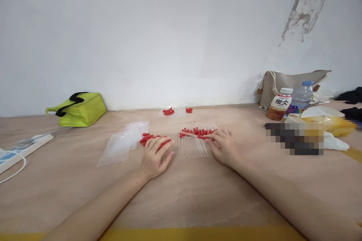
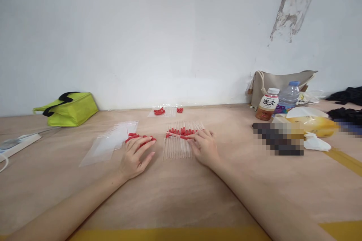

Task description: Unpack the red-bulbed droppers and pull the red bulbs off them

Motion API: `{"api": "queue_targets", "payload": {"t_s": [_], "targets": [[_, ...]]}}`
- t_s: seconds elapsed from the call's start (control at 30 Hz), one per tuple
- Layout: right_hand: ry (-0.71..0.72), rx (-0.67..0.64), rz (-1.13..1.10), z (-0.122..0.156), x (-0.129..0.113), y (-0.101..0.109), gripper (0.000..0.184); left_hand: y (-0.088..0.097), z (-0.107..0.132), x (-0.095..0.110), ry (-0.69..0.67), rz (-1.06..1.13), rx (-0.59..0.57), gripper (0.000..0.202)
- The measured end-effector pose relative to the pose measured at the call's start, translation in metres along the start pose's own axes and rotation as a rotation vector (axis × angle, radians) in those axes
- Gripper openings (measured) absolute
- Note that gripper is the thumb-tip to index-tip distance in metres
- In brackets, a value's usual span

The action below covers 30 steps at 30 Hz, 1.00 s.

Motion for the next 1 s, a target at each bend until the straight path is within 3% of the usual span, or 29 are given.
{"api": "queue_targets", "payload": {"t_s": [0.07, 0.23, 0.5, 0.57, 0.67, 1.0], "targets": [[0.090, -0.064, -0.050, 0.008, -0.020, -0.004, 0.019, -0.003, -0.002, 0.004, -0.022, 0.001, -0.028, 0.037], [0.174, -0.133, -0.098, 0.016, -0.047, -0.013, 0.016, -0.009, -0.006, 0.017, -0.125, 0.005, -0.073, 0.024], [0.243, -0.135, -0.087, 0.020, -0.057, -0.017, 0.020, -0.020, -0.006, 0.028, -0.150, -0.010, -0.082, 0.011], [0.299, -0.096, -0.072, 0.022, -0.061, -0.018, 0.025, -0.019, -0.006, 0.031, -0.178, -0.021, -0.075, 0.010], [0.349, -0.058, -0.065, 0.025, -0.066, -0.021, 0.017, -0.017, -0.007, 0.035, -0.216, -0.027, -0.073, 0.010], [0.400, -0.086, -0.018, 0.031, -0.073, -0.018, 0.016, -0.011, -0.007, 0.041, -0.257, -0.035, -0.074, 0.011]]}}
Point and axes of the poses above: each hand's wrist, its own z-axis away from the middle knuckle, its own y-axis out of the back of the hand, x = y × z, the point moved 8 cm from there along -z, towards the middle knuckle, and after that the axes turned 8 degrees about -y, right-handed, at the moved point
